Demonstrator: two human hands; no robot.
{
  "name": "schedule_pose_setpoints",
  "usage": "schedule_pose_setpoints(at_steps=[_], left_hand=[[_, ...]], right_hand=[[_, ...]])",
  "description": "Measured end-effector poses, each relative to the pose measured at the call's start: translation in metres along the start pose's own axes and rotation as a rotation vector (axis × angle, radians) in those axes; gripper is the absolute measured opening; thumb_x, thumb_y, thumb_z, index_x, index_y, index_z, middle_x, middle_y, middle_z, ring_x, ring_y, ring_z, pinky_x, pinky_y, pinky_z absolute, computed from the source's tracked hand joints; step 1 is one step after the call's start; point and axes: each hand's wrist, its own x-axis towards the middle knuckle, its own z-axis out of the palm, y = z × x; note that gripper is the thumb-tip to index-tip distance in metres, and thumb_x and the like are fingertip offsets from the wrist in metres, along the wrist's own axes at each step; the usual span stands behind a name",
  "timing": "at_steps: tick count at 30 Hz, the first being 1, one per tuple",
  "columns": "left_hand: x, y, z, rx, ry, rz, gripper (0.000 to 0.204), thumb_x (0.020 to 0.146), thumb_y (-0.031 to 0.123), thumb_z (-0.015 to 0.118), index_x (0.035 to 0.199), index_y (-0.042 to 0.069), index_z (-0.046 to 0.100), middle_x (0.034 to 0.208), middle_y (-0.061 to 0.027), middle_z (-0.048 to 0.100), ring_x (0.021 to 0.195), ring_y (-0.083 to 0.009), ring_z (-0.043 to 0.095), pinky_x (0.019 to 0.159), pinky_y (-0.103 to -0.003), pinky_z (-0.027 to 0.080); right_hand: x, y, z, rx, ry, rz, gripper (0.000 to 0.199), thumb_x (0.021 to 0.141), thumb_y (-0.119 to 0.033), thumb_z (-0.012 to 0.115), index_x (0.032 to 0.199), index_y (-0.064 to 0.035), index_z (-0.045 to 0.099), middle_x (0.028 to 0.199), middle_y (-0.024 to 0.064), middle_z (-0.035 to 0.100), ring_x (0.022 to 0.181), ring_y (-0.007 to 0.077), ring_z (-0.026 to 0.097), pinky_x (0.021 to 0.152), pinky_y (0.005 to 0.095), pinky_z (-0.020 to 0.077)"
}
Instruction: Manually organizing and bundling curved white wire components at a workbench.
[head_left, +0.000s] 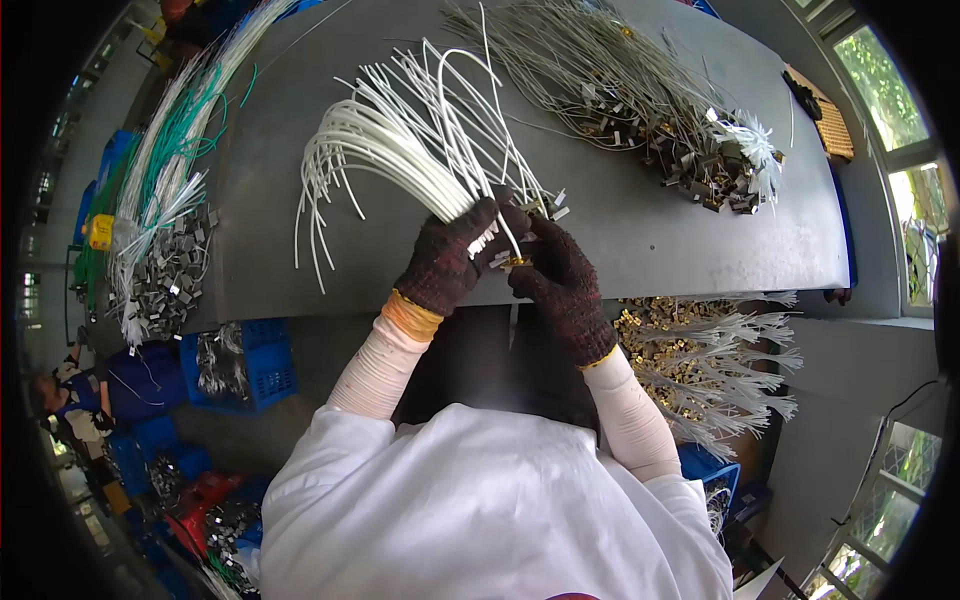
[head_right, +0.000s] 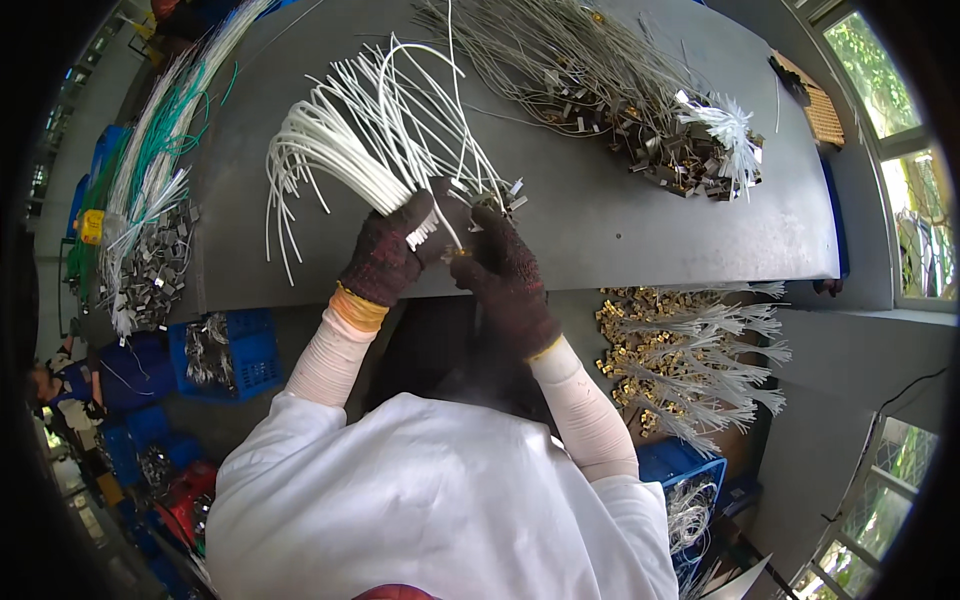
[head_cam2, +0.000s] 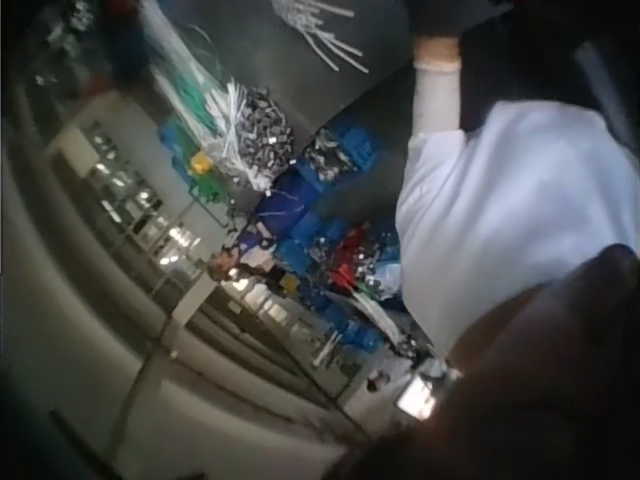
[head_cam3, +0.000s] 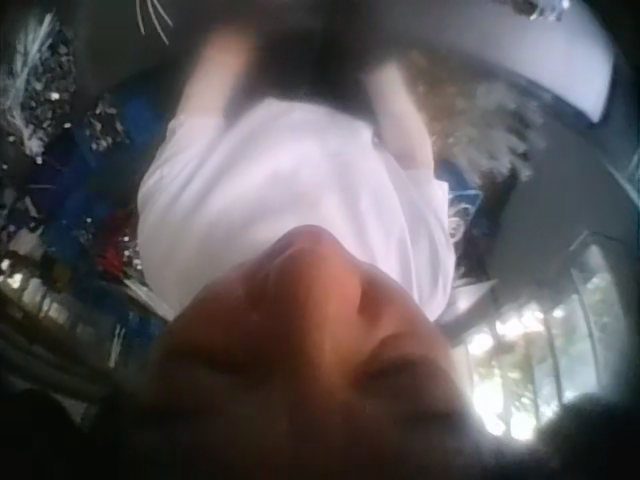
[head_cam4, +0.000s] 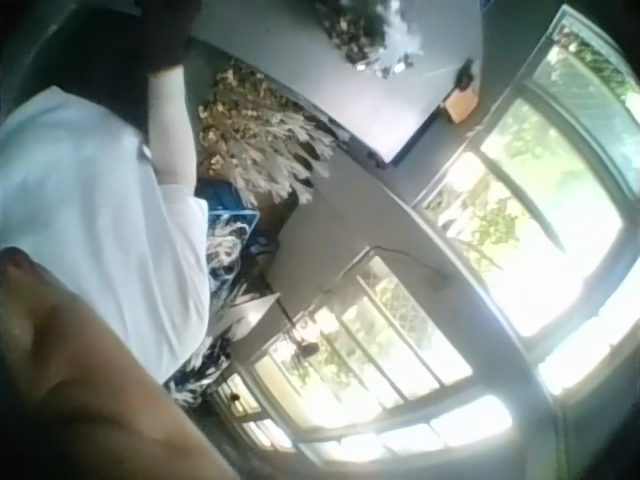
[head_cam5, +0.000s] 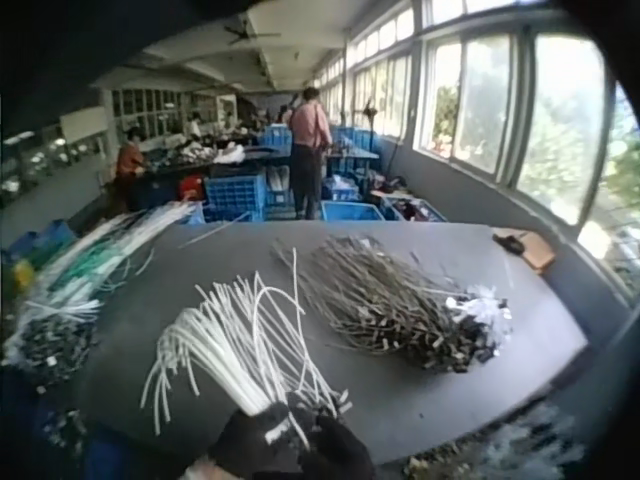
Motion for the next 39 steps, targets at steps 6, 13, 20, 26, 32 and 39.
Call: schedule_pose_setpoints(at_steps=[6, 13, 20, 26, 32, 39], left_hand=[[0.026, -0.023, -0.022, 0.192, 0.124, 0.151, 0.024, 0.1, 0.014, 0.058, 0.114, -0.004, 0.066, 0.106, -0.0097, 0.073, 0.096, -0.0136, 0.069, 0.089, -0.031, 0.055], [0.066, -0.019, -0.063, 0.388, 0.218, 0.005, 0.023, 0.095, 0.018, 0.065, 0.106, -0.002, 0.071, 0.089, -0.0078, 0.072, 0.081, -0.0157, 0.071, 0.066, -0.028, 0.058], [0.056, -0.024, -0.099, 0.176, 0.325, -0.269, 0.023, 0.091, 0.017, 0.071, 0.111, 0.007, 0.067, 0.096, -0.0045, 0.068, 0.077, -0.0155, 0.069, 0.062, -0.033, 0.06], [0.081, -0.026, -0.069, 0.052, 0.313, -0.309, 0.035, 0.091, 0.02, 0.073, 0.116, -0.001, 0.061, 0.095, -0.0101, 0.07, 0.077, -0.019, 0.071, 0.062, -0.03, 0.059], [0.084, 0.0, -0.065, 0.064, 0.391, -0.283, 0.025, 0.088, 0.021, 0.076, 0.1, 0.001, 0.067, 0.079, -0.0067, 0.068, 0.067, -0.016, 0.067, 0.056, -0.027, 0.055], [0.072, -0.054, 0.028, -0.194, 0.186, -0.281, 0.024, 0.091, 0.027, 0.07, 0.095, 0.004, 0.066, 0.08, -0.0074, 0.067, 0.067, -0.0178, 0.067, 0.061, -0.031, 0.057]], right_hand=[[0.029, -0.002, 0.009, -0.004, -0.021, 0.045, 0.056, 0.088, -0.001, 0.07, 0.139, -0.0007, 0.048, 0.103, 0.0106, 0.066, 0.084, 0.0146, 0.063, 0.072, 0.0289, 0.0545], [0.089, 0.01, -0.001, -0.771, -0.107, -0.142, 0.052, 0.085, -0.009, 0.076, 0.132, -0.0005, 0.055, 0.108, 0.0115, 0.068, 0.085, 0.0166, 0.065, 0.076, 0.0311, 0.0547], [0.144, -0.042, -0.115, -1.673, 0.601, -0.562, 0.041, 0.083, -0.014, 0.069, 0.123, -0.0099, 0.059, 0.125, 0.014, 0.058, 0.107, 0.0366, 0.06, 0.09, 0.0478, 0.0494], [0.198, -0.074, -0.175, -2.06, 0.382, -0.398, 0.025, 0.084, -0.02, 0.066, 0.107, -0.0099, 0.065, 0.11, 0.0139, 0.064, 0.106, 0.0359, 0.061, 0.085, 0.0493, 0.0492], [0.162, -0.09, -0.134, -1.633, 0.357, -0.256, 0.023, 0.089, -0.027, 0.064, 0.102, -0.0071, 0.067, 0.098, 0.0174, 0.067, 0.085, 0.038, 0.066, 0.074, 0.0479, 0.0522], [0.001, -0.044, -0.126, -0.276, 0.405, 0.268, 0.019, 0.089, -0.023, 0.065, 0.099, -0.0067, 0.067, 0.081, 0.0046, 0.066, 0.065, 0.0127, 0.062, 0.056, 0.0258, 0.046]])
